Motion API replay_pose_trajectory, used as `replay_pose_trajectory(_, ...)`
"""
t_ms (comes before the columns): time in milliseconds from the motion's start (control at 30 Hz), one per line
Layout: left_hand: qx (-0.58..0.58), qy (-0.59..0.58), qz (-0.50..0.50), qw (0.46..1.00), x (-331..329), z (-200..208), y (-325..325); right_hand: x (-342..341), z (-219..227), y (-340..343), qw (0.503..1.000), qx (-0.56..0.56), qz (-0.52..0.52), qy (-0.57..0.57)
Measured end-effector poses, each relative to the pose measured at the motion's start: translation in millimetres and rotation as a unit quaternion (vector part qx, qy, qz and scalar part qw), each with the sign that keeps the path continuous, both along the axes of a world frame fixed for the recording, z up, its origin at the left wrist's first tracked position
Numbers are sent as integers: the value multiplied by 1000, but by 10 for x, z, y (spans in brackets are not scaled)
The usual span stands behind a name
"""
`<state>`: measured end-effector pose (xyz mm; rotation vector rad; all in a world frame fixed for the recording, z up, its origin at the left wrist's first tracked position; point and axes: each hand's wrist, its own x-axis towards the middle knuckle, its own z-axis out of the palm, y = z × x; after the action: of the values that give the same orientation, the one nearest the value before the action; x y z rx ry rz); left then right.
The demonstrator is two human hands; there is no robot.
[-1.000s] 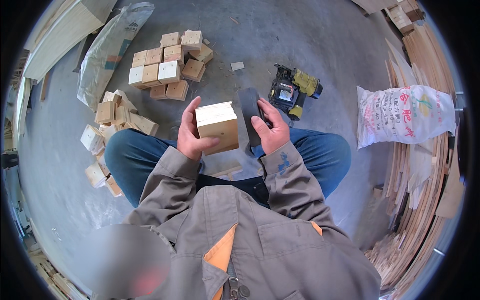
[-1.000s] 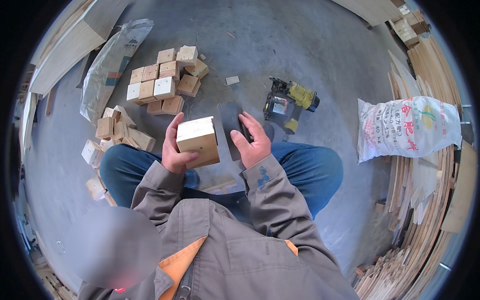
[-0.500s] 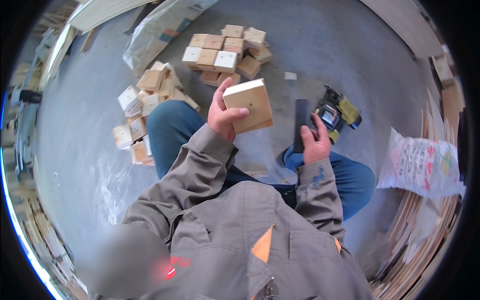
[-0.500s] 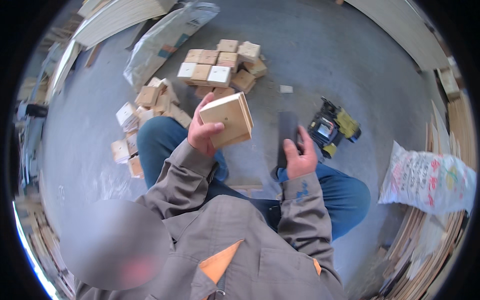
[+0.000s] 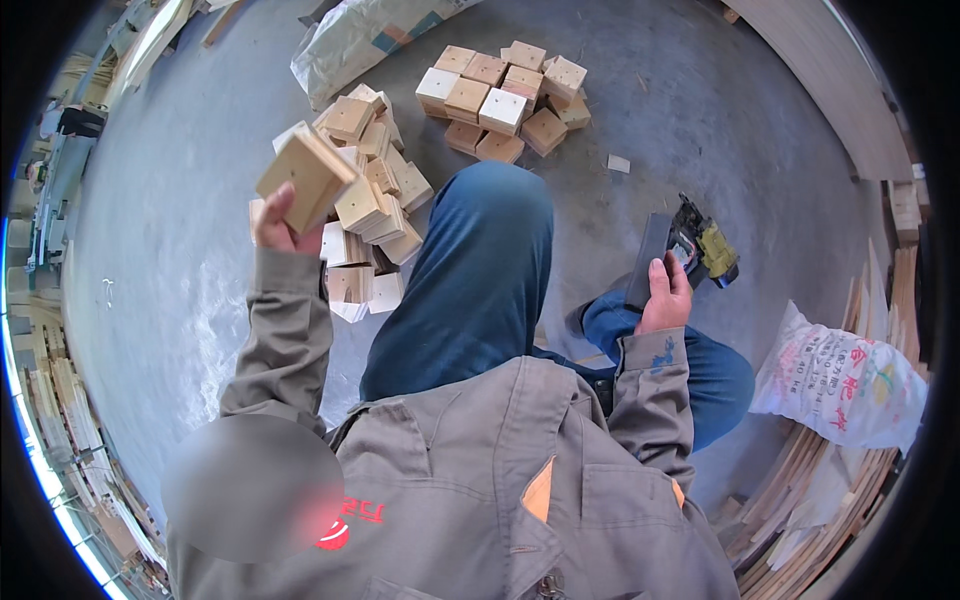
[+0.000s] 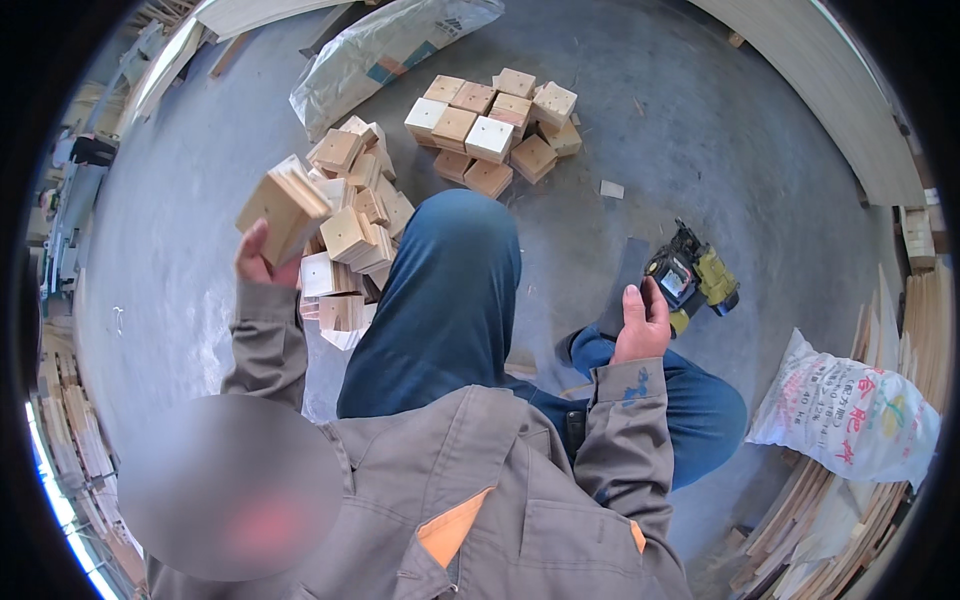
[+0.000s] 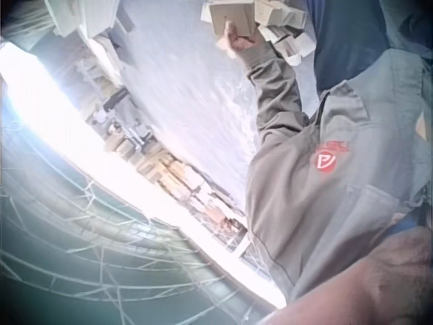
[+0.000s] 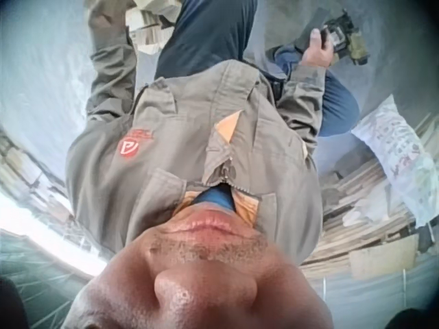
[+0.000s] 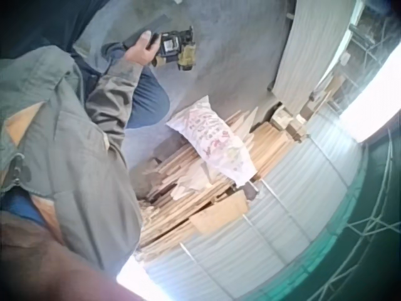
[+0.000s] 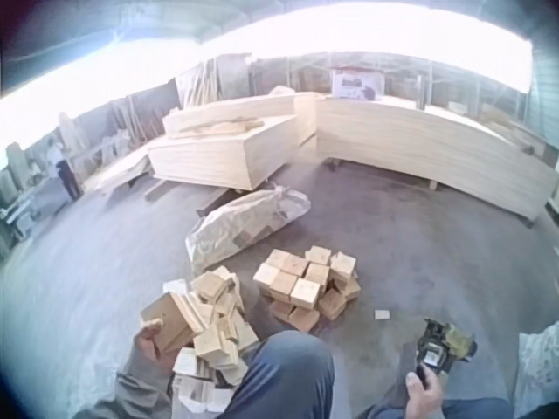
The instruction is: The person sits on the floor and sands small wooden blocks using a sanding block. They pick up blocks from a pile, sand the edges and faces, and place them back down, repeating the process continuously.
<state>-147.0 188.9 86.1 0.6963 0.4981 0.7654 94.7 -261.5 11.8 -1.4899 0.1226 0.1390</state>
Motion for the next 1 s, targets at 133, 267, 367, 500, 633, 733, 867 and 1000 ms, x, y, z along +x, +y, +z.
replay_pose_trajectory(133, -84, 111, -18, 990, -713, -893, -197, 8, -190, -132, 1000, -11, -1, 12)
replay_pose_trajectory(267, -145, 206, -15, 968, -1101, -1790, -552, 28, -249, -157, 999, -22, 4, 28)
replay_pose_trajectory(367, -159, 252, -14, 955, -1061, -2086, -667, 24, -253, -93, 998, -65, 21, 15)
replay_pose_trajectory(500, -18, 410, -35, 911, -919, -2384, -600, 22, -283, -40, 994, -93, 52, 20)
replay_pose_trajectory(633, 12, 504, -60, 861, -702, -2572, -567, -7, -245, -2, 988, -139, 66, 11)
replay_pose_trajectory(733, 0, 518, -42, 854, -567, -2686, -567, 12, -340, -47, 989, -121, 76, 37)
replay_pose_trajectory(867, -38, 505, -59, 860, -181, -2321, -712, -8, -415, -59, 990, -109, 75, 54)
replay_pose_trajectory(1000, -40, 517, -106, 848, 64, -2400, -679, 17, -540, -85, 988, -113, 92, 56)
